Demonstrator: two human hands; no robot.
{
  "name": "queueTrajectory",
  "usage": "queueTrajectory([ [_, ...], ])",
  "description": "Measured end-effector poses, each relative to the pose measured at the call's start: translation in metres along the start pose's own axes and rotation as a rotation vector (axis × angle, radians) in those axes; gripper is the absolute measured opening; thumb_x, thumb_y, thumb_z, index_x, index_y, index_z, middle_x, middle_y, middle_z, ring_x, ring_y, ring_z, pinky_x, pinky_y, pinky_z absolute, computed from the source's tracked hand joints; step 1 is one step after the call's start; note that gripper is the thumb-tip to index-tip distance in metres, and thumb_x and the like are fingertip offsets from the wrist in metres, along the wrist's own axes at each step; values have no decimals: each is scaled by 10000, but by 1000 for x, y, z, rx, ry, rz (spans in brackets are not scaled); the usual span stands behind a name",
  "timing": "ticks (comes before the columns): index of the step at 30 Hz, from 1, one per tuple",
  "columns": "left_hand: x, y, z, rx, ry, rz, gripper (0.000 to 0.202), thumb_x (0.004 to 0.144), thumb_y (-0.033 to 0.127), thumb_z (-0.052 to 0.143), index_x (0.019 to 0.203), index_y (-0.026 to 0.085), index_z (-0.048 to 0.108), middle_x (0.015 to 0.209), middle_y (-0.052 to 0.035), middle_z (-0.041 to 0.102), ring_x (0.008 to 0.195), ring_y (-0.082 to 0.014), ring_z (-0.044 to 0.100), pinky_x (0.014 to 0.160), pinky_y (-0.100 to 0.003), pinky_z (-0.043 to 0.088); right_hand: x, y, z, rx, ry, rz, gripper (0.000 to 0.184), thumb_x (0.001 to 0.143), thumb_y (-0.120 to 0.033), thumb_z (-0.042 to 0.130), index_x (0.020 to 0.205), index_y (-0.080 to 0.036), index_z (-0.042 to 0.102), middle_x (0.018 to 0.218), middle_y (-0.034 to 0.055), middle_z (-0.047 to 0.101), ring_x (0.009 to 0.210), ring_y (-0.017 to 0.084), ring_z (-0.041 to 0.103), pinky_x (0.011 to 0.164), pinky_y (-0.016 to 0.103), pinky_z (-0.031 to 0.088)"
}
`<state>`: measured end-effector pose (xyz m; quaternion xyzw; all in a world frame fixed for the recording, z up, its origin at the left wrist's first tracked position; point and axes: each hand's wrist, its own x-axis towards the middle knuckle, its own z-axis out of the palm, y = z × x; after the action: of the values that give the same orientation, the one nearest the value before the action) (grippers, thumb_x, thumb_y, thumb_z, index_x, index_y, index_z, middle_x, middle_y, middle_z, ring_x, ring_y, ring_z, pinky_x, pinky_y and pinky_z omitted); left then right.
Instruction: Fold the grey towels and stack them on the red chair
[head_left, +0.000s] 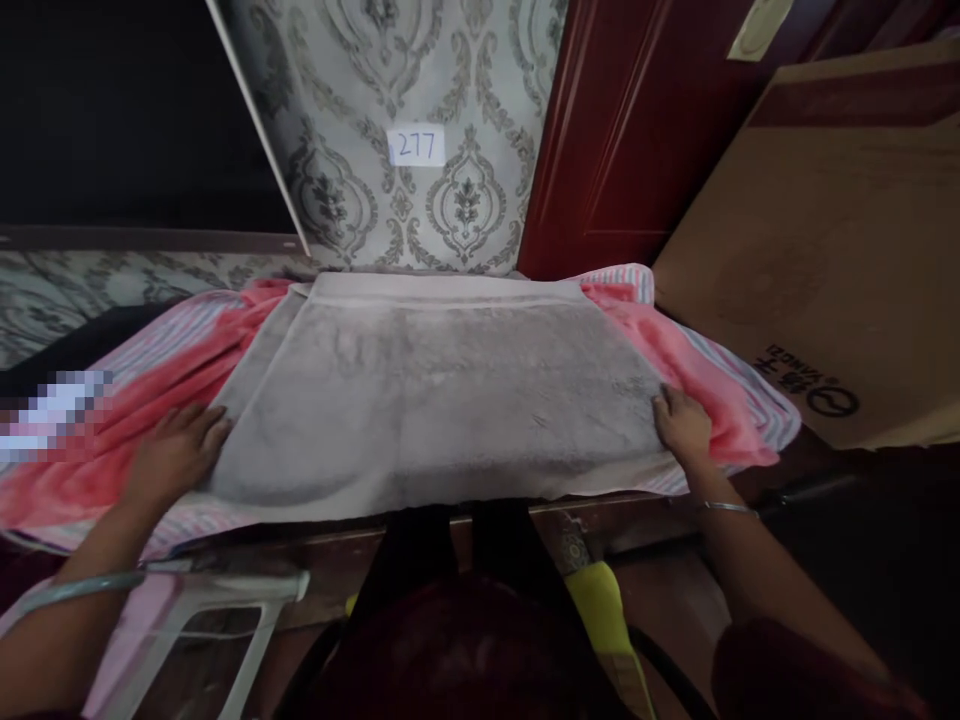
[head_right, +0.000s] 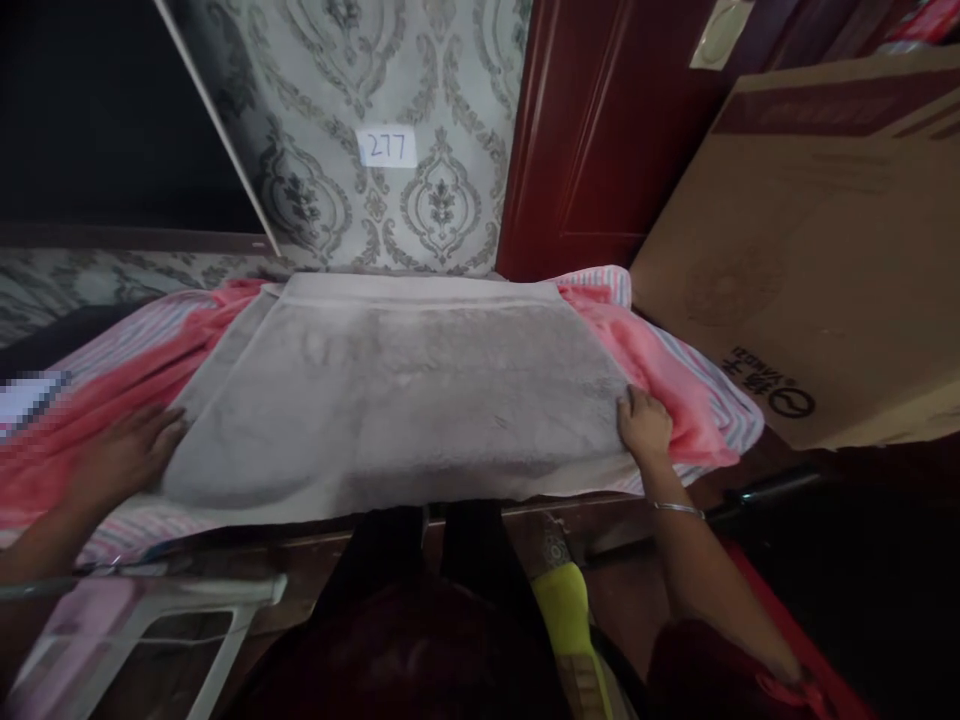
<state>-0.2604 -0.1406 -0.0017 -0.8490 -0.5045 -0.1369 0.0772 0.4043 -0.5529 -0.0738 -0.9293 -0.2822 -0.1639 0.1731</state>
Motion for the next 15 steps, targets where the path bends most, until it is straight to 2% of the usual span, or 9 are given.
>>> queueTrajectory([
  [2,-18,19,-6,-10,38,-9,591,978,414,278,1268,50,643,1415,-219,588,1367,-340,473,1131,-518,383,-12,-2,0,35,63,15,568,980,-358,322,1375,-53,592,1244,236,676,1164,368,612,983,542,484],
  [5,-37,56,-11,-34,117,8,623,993,430,296,1409,34,537,1574,-243,418,1474,-364,352,1168,-568,314,-28,-21,-6,15,82,46,566,1005,-412,312,1397,-116,594,1406,222,590,1304,406,515,1028,634,424],
  [7,-41,80,-10,-48,72,86,613,1004,427,307,1460,71,508,1620,-218,362,1518,-359,288,1191,-577,267,-38,-46,-12,-18,74,4,575,1018,-467,313,1422,-162,586,1516,204,502,1413,431,396,1062,697,359],
  [9,-41,99,-5,-41,-18,150,586,1002,431,346,1486,142,509,1637,-171,355,1530,-359,270,1202,-598,228,-48,-75,-15,-5,33,-147,574,1028,-480,309,1463,-197,553,1556,175,471,1450,410,358,1093,703,326],
  [12,-39,112,5,-6,-65,138,584,991,438,395,1508,187,499,1617,-142,402,1519,-364,300,1203,-599,223,-63,-104,-13,35,-48,-352,557,1038,-457,290,1487,-232,530,1527,122,527,1411,356,441,1124,648,341],
  [15,-42,106,12,10,-30,109,599,991,440,394,1513,164,495,1594,-158,433,1510,-364,321,1199,-576,248,-72,-106,-7,21,-24,-384,555,1038,-426,276,1454,-206,570,1500,120,558,1404,350,457,1125,606,365],
])
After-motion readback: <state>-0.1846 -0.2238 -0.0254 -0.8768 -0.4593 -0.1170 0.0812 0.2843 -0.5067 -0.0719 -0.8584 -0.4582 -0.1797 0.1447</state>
